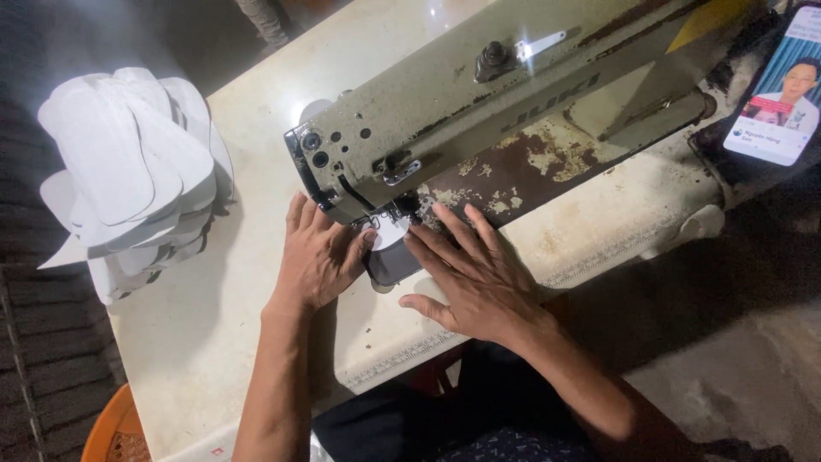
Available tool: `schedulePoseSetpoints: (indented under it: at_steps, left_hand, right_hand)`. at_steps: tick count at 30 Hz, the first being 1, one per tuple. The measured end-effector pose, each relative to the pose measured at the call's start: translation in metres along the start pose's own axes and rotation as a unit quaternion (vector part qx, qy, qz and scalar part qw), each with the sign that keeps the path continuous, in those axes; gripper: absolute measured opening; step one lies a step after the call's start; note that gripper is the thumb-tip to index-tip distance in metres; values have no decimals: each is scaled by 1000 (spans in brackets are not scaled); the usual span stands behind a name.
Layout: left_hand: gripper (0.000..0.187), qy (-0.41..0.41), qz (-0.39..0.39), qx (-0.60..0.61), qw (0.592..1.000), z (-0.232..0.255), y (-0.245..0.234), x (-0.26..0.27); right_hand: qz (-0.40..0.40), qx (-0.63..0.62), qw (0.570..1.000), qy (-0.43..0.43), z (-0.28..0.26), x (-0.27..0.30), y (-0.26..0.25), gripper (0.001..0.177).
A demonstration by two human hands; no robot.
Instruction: Stitching the edges of shoe insoles using an industrial sewing machine
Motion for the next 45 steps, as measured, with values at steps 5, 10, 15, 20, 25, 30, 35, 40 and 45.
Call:
schedulePoseSetpoints:
  at_steps: [5, 10, 15, 20, 25, 30, 35, 40, 45]
  left_hand:
    - [42, -12, 18, -49, 999, -6, 3, 7]
    - [49, -21, 48, -60, 997, 26, -33, -7]
    - [52, -32, 52, -84, 995, 34, -43, -2]
    - [58, -50, 45, -62, 996, 45, -51, 4]
    - [62, -69, 26, -62, 995, 55, -55, 17]
    - [61, -71, 32, -84, 993, 72, -67, 28]
    - [68, -85, 52, -68, 993, 81, -75, 40]
    - [64, -128, 18, -1, 992, 97, -88, 35]
    - [56, -84, 20, -18, 996, 121, -81, 47]
  right_hand:
    - [-12, 2, 1000, 5, -1, -2, -3, 70]
    - [-5, -5, 1000, 8, -4, -3, -3, 68]
    - [1, 8, 1000, 0, 0, 1, 0, 70]
    - [6, 24, 1000, -14, 0, 2, -1, 70]
    - [4, 16, 1000, -9, -2, 1, -1, 68]
    - [-2, 10, 1000, -2, -2, 0, -2, 68]
    - [14, 0, 1000, -1, -7, -4, -8, 64]
    - [12, 18, 1000, -7, -4, -1, -5, 66]
    - [25, 85, 995, -54, -3, -1, -10, 69]
Point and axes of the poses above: each hand's wrist, its own x-axis away from the middle knuckle, its own y-axis out of the palm, z = x × y, the point moved 3 cm from there along -x, towards the middle knuckle, and after that the axes turned 15 degrees about z, right-handed, at the moved point
